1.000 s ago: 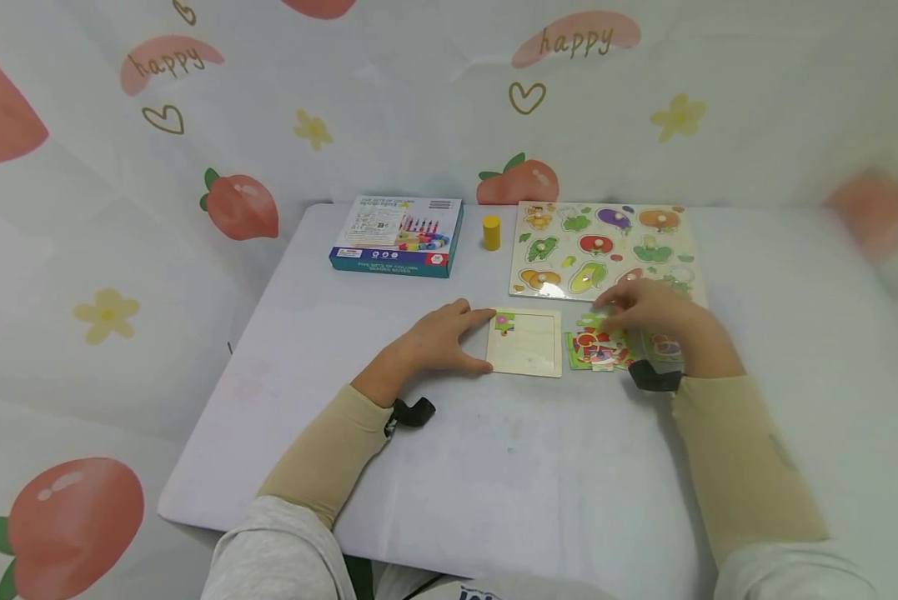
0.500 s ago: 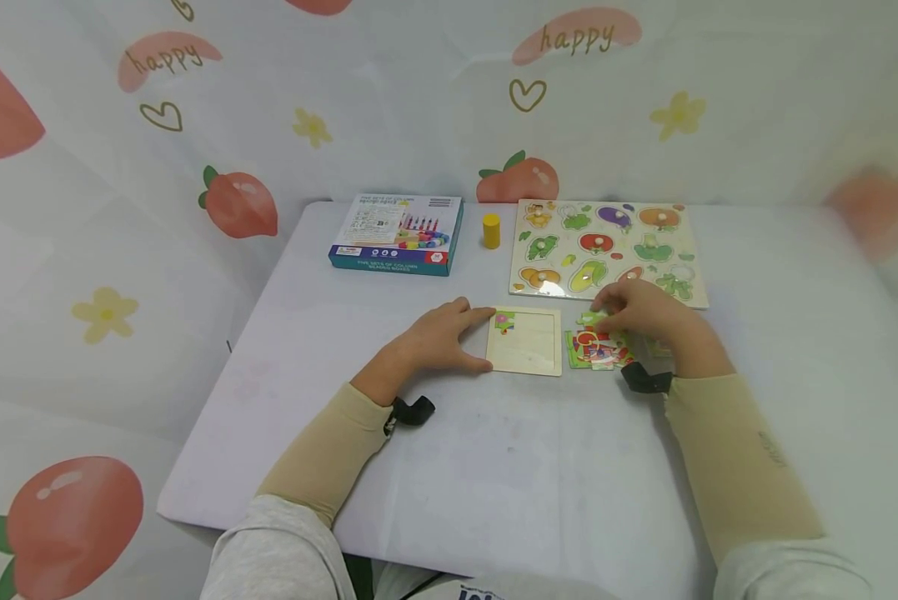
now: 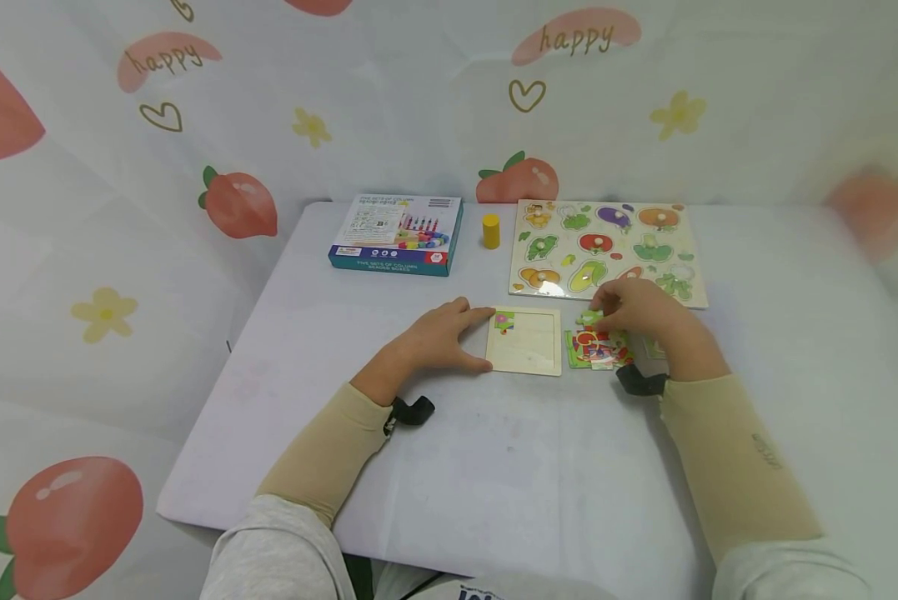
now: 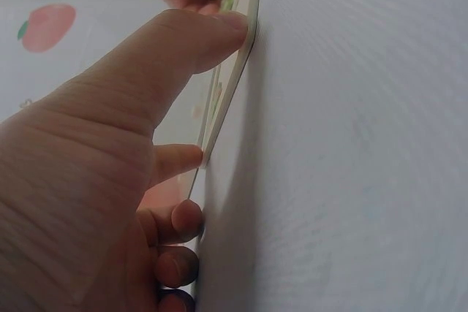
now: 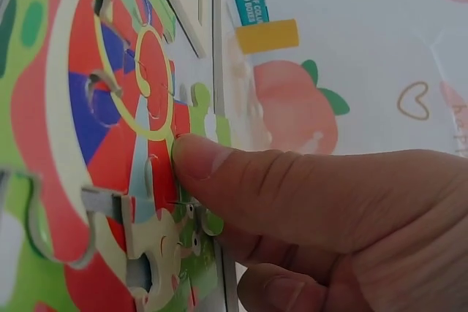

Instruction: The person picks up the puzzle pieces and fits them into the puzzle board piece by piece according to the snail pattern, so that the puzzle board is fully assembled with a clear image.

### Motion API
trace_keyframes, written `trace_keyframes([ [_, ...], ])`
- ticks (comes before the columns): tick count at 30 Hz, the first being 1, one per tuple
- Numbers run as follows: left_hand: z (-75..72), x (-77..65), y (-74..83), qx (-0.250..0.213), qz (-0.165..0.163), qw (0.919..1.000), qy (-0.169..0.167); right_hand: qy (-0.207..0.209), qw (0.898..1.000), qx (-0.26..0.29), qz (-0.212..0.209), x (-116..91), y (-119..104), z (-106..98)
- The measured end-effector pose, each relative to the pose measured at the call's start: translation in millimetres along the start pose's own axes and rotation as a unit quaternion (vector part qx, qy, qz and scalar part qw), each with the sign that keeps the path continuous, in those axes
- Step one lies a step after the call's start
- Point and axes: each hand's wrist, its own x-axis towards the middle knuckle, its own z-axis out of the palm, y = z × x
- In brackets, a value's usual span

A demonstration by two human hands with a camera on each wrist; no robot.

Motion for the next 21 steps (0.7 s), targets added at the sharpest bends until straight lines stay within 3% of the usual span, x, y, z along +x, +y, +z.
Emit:
trace_keyframes([
  [21, -1.4, -0.6, 1.2, -0.003, 0.003, 1.0, -0.004, -0.01, 1.0, -0.014, -0.011, -3.3, 0.7, -2.3],
])
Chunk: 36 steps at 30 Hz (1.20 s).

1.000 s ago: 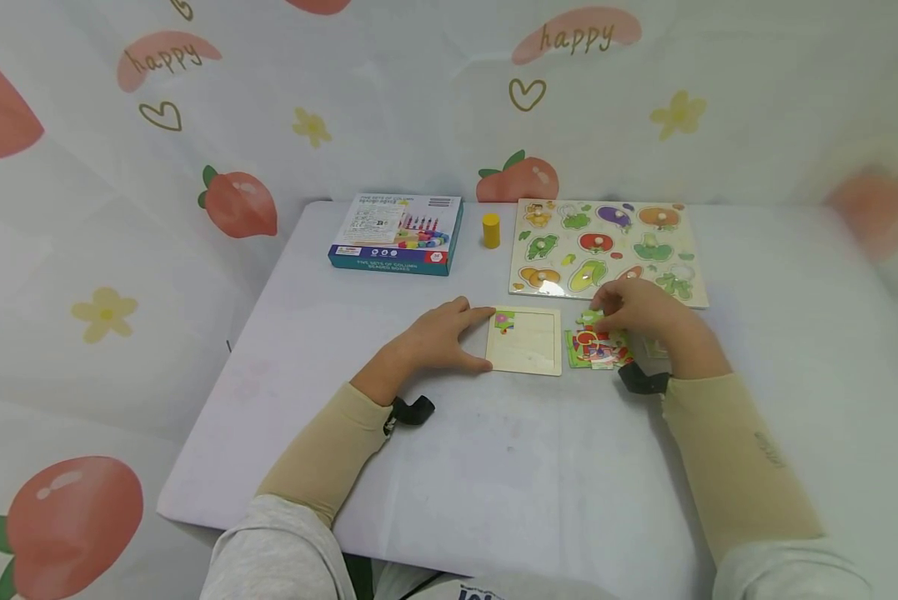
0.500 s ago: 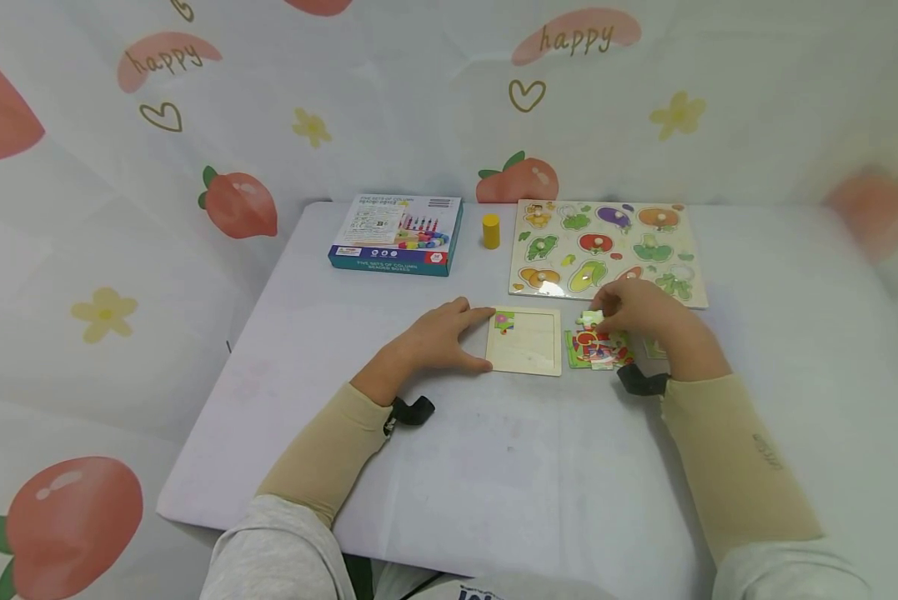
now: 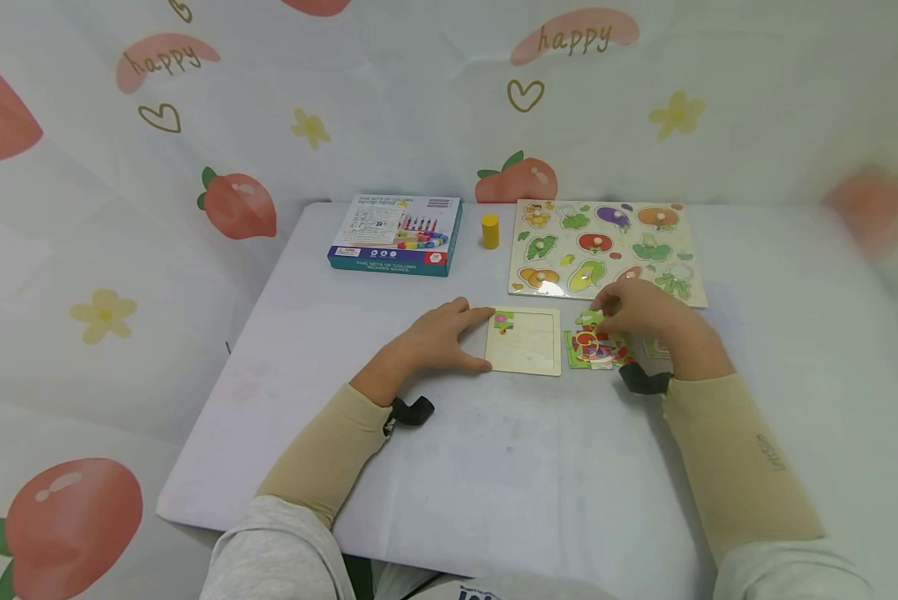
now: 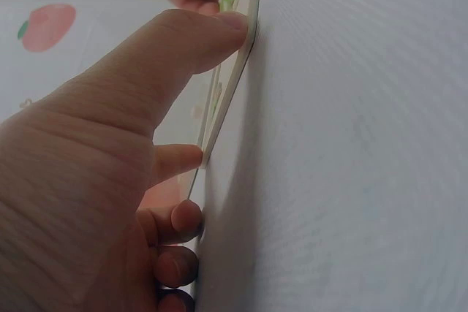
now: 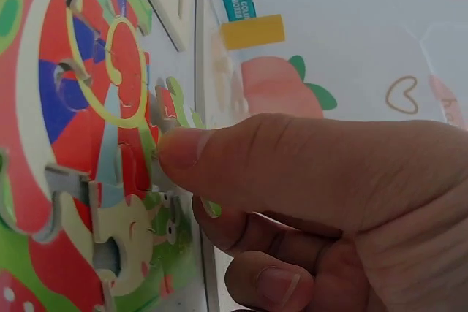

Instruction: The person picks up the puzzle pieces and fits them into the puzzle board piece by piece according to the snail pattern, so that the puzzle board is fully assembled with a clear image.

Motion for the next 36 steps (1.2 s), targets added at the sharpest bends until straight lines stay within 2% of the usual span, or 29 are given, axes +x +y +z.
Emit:
trace_keyframes([
  [8, 0.5, 0.4, -0.9, 0.0, 0.001, 1.0, 0.002, 0.011, 1.0, 0.001, 0.008, -4.9, 0.6, -6.9],
  [17, 2.1, 1.1, -2.6, -0.003, 0.001, 1.0, 0.004, 0.031, 0.999, -0.003, -0.013, -16.9, -0.5, -20.3],
  [31, 1.8, 1.9, -3.0, -0.002, 0.001, 1.0, 0.0, 0.068, 0.996, -0.036, -0.036, -46.3, -16.7, -42.5],
  [36, 1.1, 1.5, -2.7, -0.004, -0.001, 1.0, 0.0, 0.088, 0.995, -0.031, -0.045, -55.6, -25.7, -46.2],
])
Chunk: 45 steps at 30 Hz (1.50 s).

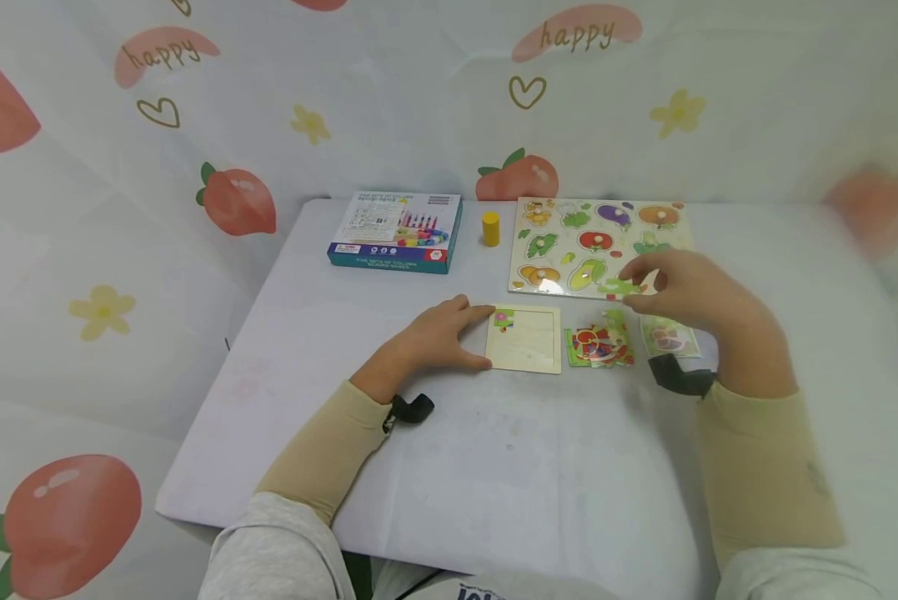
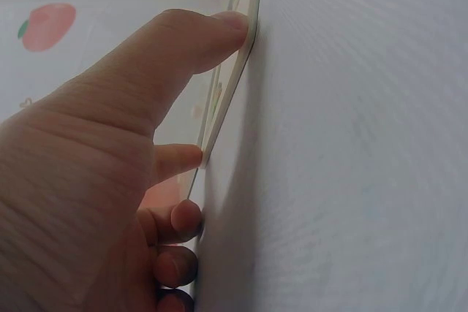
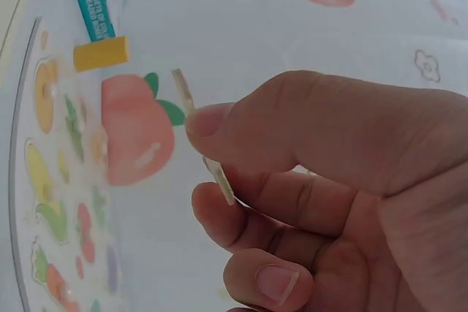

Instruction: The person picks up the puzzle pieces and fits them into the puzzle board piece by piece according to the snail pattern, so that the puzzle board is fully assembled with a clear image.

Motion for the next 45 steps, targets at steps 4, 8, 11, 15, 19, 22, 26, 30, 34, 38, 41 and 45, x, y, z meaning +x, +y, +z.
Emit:
trace_keyframes([
  [4, -0.2, 0.1, 0.4, -0.001, -0.004, 1.0, 0.0, 0.012, 1.0, 0.008, 0.003, -5.9, -8.2, -2.5],
  [8, -0.5, 0.5, 1.1, -0.003, -0.004, 1.0, -0.003, 0.027, 1.0, 0.016, -0.004, -12.0, -17.4, -2.9],
  [11, -0.5, 1.0, 1.1, -0.002, -0.002, 1.0, -0.003, 0.053, 0.998, 0.024, -0.024, -16.4, -25.9, -0.8],
  [15, -0.3, 0.9, 1.2, 0.0, -0.002, 1.0, -0.002, 0.09, 0.994, 0.031, -0.058, -20.4, -37.3, 4.5],
  [19, 0.1, 0.6, 1.8, -0.001, -0.005, 1.0, -0.003, 0.121, 0.988, 0.029, -0.095, -21.9, -46.6, 9.1],
  [22, 0.4, 0.6, 1.9, 0.0, -0.006, 1.0, -0.003, 0.143, 0.982, 0.024, -0.119, -21.8, -52.6, 11.5],
  [26, 1.0, 0.9, 1.4, 0.003, -0.009, 0.9999, -0.004, 0.161, 0.978, 0.015, -0.133, -19.7, -59.1, 14.5],
  [30, 1.1, 1.0, 0.8, 0.003, -0.013, 0.9999, -0.005, 0.169, 0.977, 0.014, -0.132, -15.4, -63.4, 17.8],
  [34, 0.7, 0.7, 0.6, 0.005, -0.013, 0.9999, -0.003, 0.177, 0.975, 0.02, -0.136, -9.4, -66.3, 22.5],
  [38, -0.1, 0.4, 1.1, 0.006, -0.011, 0.9999, -0.002, 0.175, 0.975, 0.028, -0.136, -2.1, -68.1, 29.4],
  [41, -0.5, 0.2, 1.4, 0.005, -0.01, 0.9999, -0.004, 0.164, 0.977, 0.029, -0.134, 4.1, -68.7, 35.1],
  [45, -1.1, 0.0, 1.8, 0.002, -0.011, 0.9999, -0.006, 0.144, 0.98, 0.028, -0.133, 11.1, -69.9, 41.9],
])
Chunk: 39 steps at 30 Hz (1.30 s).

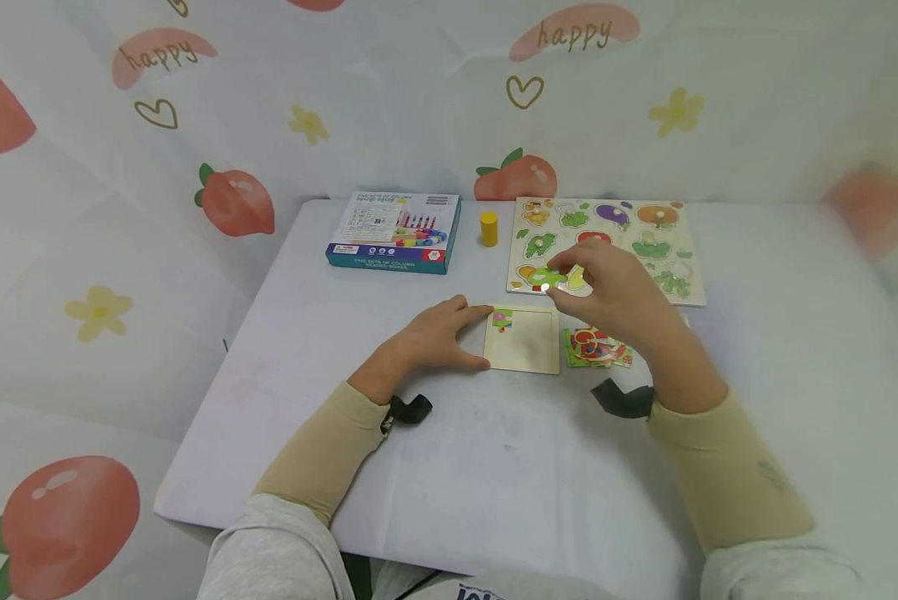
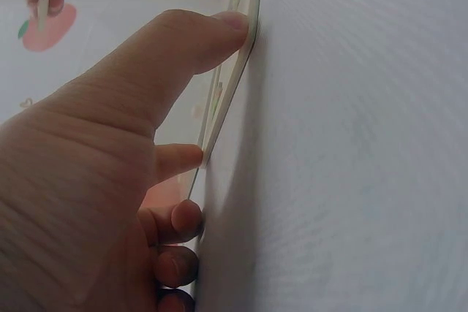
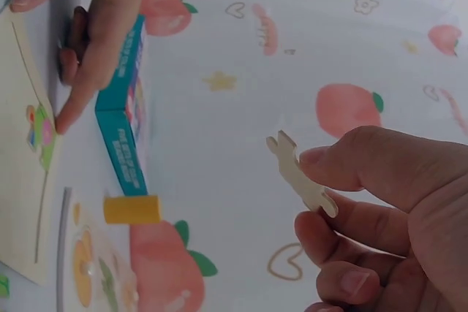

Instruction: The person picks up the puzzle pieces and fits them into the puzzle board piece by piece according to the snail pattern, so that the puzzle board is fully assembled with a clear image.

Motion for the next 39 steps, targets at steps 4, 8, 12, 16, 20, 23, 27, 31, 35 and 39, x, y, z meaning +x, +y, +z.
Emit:
trace_keyframes([
  [4, -0.8, -0.3, -0.3, 0.002, 0.002, 1.0, 0.001, -0.027, 1.0, 0.012, 0.003, 3.7, -0.8, 9.1],
  [8, -1.1, -0.6, -1.0, -0.001, 0.004, 1.0, 0.002, -0.06, 0.998, 0.009, 0.019, 7.8, -1.3, 19.2],
  [12, -0.6, -0.9, -1.5, -0.007, 0.003, 1.0, 0.001, -0.084, 0.996, 0.0, 0.026, 11.9, 0.7, 28.7],
  [16, -0.2, -1.3, -1.5, -0.01, 0.002, 1.0, 0.001, -0.098, 0.995, -0.002, 0.032, 14.3, 4.9, 37.6],
  [20, -0.4, -1.5, -1.2, -0.009, 0.003, 1.0, 0.0, -0.113, 0.993, -0.008, 0.038, 17.0, 10.8, 46.6],
  [23, -0.5, -1.3, -1.1, -0.01, 0.004, 0.9999, 0.0, -0.124, 0.991, -0.011, 0.045, 19.1, 14.8, 52.9],
  [27, -0.3, -0.9, -1.2, -0.008, 0.004, 1.0, 0.001, -0.134, 0.989, -0.01, 0.053, 20.6, 18.3, 58.9],
  [31, 0.3, -0.7, -1.6, -0.006, 0.007, 0.9999, 0.003, -0.137, 0.989, -0.009, 0.052, 21.3, 21.4, 63.1],
  [35, 0.7, -0.4, -2.2, -0.006, 0.011, 0.9999, 0.006, -0.14, 0.989, -0.008, 0.049, 22.7, 25.9, 67.2],
  [39, 1.3, 0.1, -2.8, -0.005, 0.011, 0.9999, 0.007, -0.148, 0.987, -0.008, 0.055, 24.3, 30.3, 72.2],
])
